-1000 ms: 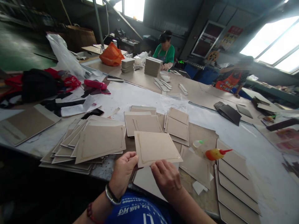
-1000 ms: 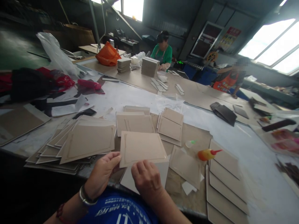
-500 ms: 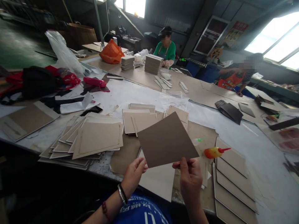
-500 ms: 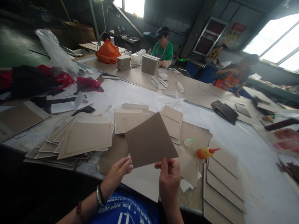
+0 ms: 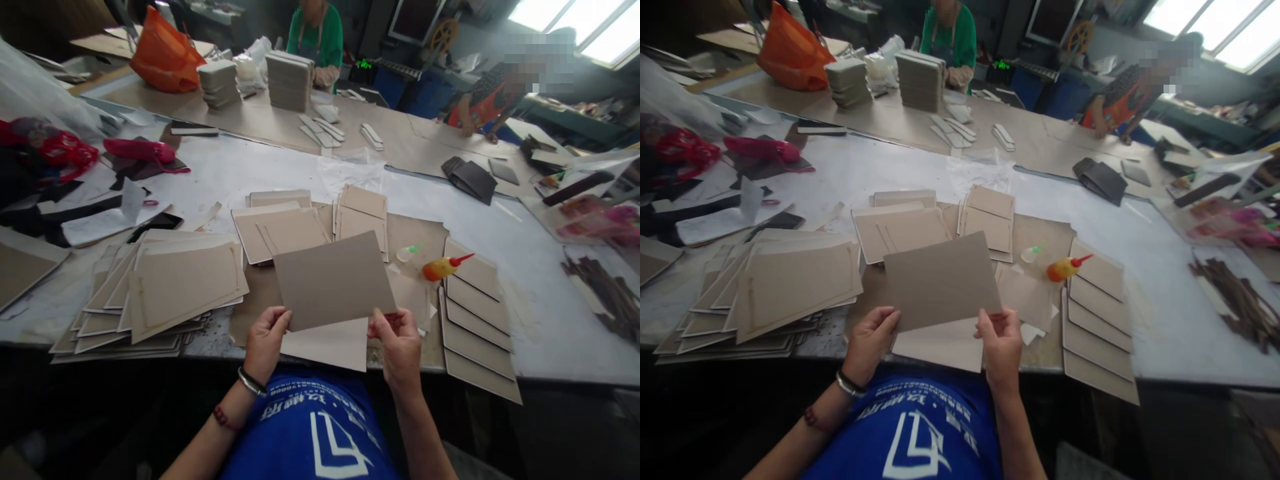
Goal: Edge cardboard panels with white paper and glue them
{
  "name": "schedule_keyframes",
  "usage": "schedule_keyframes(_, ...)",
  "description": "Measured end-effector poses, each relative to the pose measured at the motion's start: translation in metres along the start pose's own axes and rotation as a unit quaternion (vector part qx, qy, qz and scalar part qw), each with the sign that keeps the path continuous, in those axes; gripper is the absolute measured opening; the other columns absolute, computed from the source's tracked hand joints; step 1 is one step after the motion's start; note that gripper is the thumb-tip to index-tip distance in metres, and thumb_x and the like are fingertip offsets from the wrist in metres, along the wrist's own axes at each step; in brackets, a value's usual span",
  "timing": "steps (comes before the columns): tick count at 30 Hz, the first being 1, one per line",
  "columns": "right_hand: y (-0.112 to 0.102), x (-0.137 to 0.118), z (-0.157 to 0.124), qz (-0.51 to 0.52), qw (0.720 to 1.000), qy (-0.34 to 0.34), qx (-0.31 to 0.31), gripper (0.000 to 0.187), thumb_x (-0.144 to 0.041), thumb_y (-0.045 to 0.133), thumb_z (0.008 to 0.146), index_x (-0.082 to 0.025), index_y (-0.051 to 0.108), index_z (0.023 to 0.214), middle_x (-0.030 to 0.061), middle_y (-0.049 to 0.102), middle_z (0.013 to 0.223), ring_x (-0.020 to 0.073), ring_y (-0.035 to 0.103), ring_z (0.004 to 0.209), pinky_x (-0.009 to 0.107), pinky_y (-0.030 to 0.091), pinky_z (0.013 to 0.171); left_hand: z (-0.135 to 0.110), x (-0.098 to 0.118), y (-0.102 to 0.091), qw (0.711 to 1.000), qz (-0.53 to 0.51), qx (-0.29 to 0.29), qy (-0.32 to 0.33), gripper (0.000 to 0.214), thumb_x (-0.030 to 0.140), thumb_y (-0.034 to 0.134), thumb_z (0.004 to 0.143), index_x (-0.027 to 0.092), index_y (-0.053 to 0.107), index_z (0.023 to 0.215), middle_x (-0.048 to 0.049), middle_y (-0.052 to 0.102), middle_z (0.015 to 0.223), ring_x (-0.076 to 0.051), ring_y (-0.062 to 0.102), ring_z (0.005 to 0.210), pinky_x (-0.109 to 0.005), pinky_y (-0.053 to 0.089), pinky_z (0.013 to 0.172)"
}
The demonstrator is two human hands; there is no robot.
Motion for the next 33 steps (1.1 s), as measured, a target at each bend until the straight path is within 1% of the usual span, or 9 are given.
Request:
schedule_keyframes(4,-0.011,0.004,0.009,-0.015,1.0,0.009,0.008,0.027,-0.045,0.055,0.077,-0.018,0.051,0.077,-0.0048,0.052,0.057,0.0087,0.05,0.048,0.021,0.043,0.049,0.006,0.007,-0.008,0.999,0.039,-0.005,0.013,0.025,0.039,0.063,0.064,0.017,0.06,0.075,0.0033,0.053,0.056,-0.011,0.048,0.055,-0.023,0.04,0.057)
schedule_keyframes(6,-0.016,0.009,0.009,-0.048,0.998,0.017,-0.025,0.028,-0.046,0.054,0.078,-0.019,0.051,0.073,-0.0049,0.05,0.055,0.0082,0.047,0.047,0.021,0.041,0.048,0.01,0.008,-0.012,0.998,0.058,-0.014,0.013,0.026,0.04,0.064,0.064,0.017,0.061,0.076,0.0028,0.055,0.058,-0.011,0.049,0.056,-0.023,0.041,0.058)
schedule_keyframes(8,-0.02,0.021,0.004,-0.084,0.992,0.038,-0.081,0.029,-0.046,0.053,0.077,-0.019,0.05,0.069,-0.0051,0.048,0.054,0.0079,0.045,0.046,0.02,0.039,0.046,0.011,0.005,-0.014,0.995,0.09,-0.031,0.011,0.027,0.041,0.063,0.063,0.017,0.063,0.076,0.0021,0.057,0.061,-0.012,0.05,0.058,-0.023,0.041,0.059)
schedule_keyframes(10,-0.027,0.041,-0.005,-0.127,0.98,0.075,-0.132,0.031,-0.048,0.053,0.077,-0.019,0.048,0.066,-0.0055,0.046,0.052,0.0081,0.042,0.045,0.02,0.037,0.044,0.011,-0.003,-0.014,0.99,0.127,-0.057,-0.001,0.027,0.041,0.062,0.064,0.017,0.064,0.074,0.0014,0.058,0.061,-0.012,0.05,0.058,-0.023,0.041,0.059)
schedule_keyframes(12,-0.035,0.064,-0.015,-0.174,0.966,0.112,-0.157,0.033,-0.05,0.051,0.076,-0.02,0.046,0.064,-0.0056,0.043,0.049,0.0088,0.041,0.044,0.021,0.035,0.043,0.009,-0.015,-0.01,0.983,0.158,-0.088,-0.016,0.026,0.042,0.06,0.065,0.017,0.064,0.071,0.0015,0.057,0.057,-0.013,0.049,0.056,-0.024,0.039,0.056)
schedule_keyframes(16,-0.046,0.101,-0.03,-0.236,0.947,0.139,-0.169,0.035,-0.052,0.047,0.077,-0.02,0.045,0.063,-0.0054,0.044,0.049,0.0099,0.043,0.045,0.021,0.036,0.045,0.007,-0.04,-0.006,0.971,0.207,-0.116,-0.033,0.026,0.042,0.058,0.065,0.017,0.064,0.066,0.0016,0.054,0.052,-0.014,0.048,0.053,-0.025,0.039,0.054)
schedule_keyframes(19,-0.046,0.117,-0.038,-0.262,0.938,0.14,-0.18,0.034,-0.052,0.045,0.079,-0.021,0.045,0.064,-0.0052,0.044,0.05,0.0108,0.044,0.047,0.022,0.036,0.047,0.009,-0.053,-0.008,0.961,0.244,-0.12,-0.046,0.027,0.043,0.057,0.064,0.018,0.066,0.067,0.0009,0.057,0.053,-0.015,0.05,0.054,-0.027,0.04,0.056)
schedule_keyframes(27,-0.036,0.119,-0.036,-0.346,0.92,0.065,-0.17,0.035,-0.051,0.041,0.08,-0.022,0.045,0.061,-0.0025,0.05,0.055,0.0131,0.047,0.054,0.024,0.038,0.055,0.018,-0.057,-0.011,0.959,0.264,-0.097,-0.045,0.024,0.043,0.059,0.059,0.02,0.063,0.062,-0.0011,0.062,0.059,-0.018,0.055,0.06,-0.028,0.041,0.061)
schedule_keyframes(33,-0.033,0.122,-0.034,-0.406,0.893,0.062,-0.184,0.031,-0.045,0.038,0.081,-0.022,0.044,0.061,-0.001,0.053,0.057,0.0135,0.048,0.053,0.024,0.035,0.055,0.02,-0.058,-0.009,0.949,0.294,-0.099,-0.055,0.022,0.043,0.059,0.057,0.02,0.06,0.059,0.0007,0.059,0.054,-0.016,0.053,0.055,-0.027,0.04,0.058)
Point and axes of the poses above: each hand's wrist, its own z-axis towards the middle knuckle, its own y-axis out of the palm, x = y × z, the point moved 6 cm from there along z, towards the middle knuckle
